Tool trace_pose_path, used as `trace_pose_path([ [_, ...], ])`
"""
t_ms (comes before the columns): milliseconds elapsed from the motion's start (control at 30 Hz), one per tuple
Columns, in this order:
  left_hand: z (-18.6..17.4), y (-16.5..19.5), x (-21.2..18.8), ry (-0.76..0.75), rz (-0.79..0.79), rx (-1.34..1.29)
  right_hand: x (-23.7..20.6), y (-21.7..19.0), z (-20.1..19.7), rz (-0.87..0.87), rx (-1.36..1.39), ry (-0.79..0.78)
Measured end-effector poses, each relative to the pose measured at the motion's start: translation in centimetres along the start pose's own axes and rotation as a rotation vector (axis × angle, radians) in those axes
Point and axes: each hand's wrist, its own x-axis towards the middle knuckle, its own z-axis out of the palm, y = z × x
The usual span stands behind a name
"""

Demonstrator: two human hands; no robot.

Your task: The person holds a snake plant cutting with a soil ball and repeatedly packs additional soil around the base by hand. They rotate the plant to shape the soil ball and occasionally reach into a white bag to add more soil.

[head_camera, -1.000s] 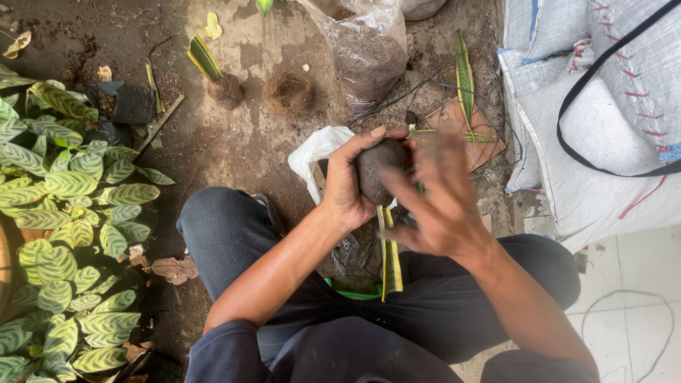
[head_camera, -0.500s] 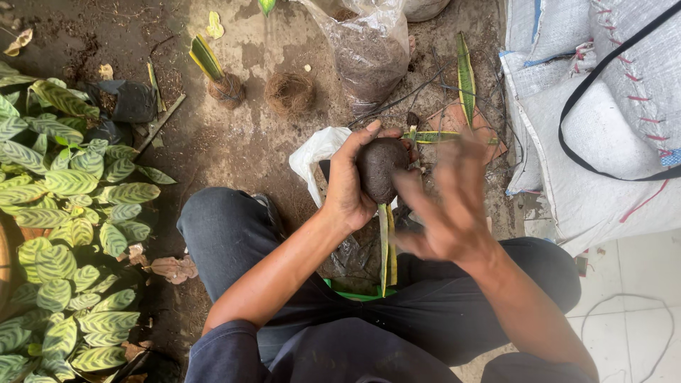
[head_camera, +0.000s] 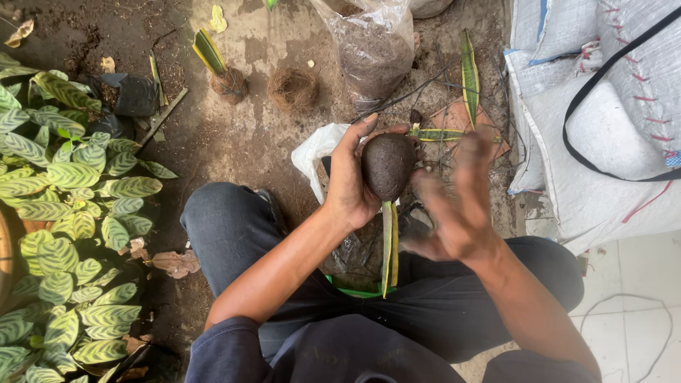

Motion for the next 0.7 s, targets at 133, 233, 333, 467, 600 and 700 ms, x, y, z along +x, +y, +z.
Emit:
trace_pose_path([
  [133, 0.41, 0.04, -0.17, -0.008, 0.035, 0.02, 0.26, -0.07, -0.15, 0.09, -0.063, -0.225],
  [233, 0.56, 0.09, -0.48, 0.022, -0.003, 0.02, 0.37, 0.08, -0.3, 0.027, -0.073, -0.14],
  [333, 0.65, -0.03, -0.43, -0.025, 0.0, 0.003, 0.41, 0.25, -0.48, 0.028, -0.181, -0.265],
  [467, 0.54, -0.16, -0.09, 0.008, -0.01, 0.028, 0.45, 0.21, -1.03, 0.039, -0.023, -0.045],
  [600, 0.4, -0.38, 0.02, 0.01, -0.001, 0.034, 0.59, 0.1, -0.56, 0.068, -0.15, -0.336],
  [700, 0.31, -0.19, 0.07, 0.03, 0.0, 0.106, 0.51, 0.36, -0.53, -0.022, -0.162, -0.116],
])
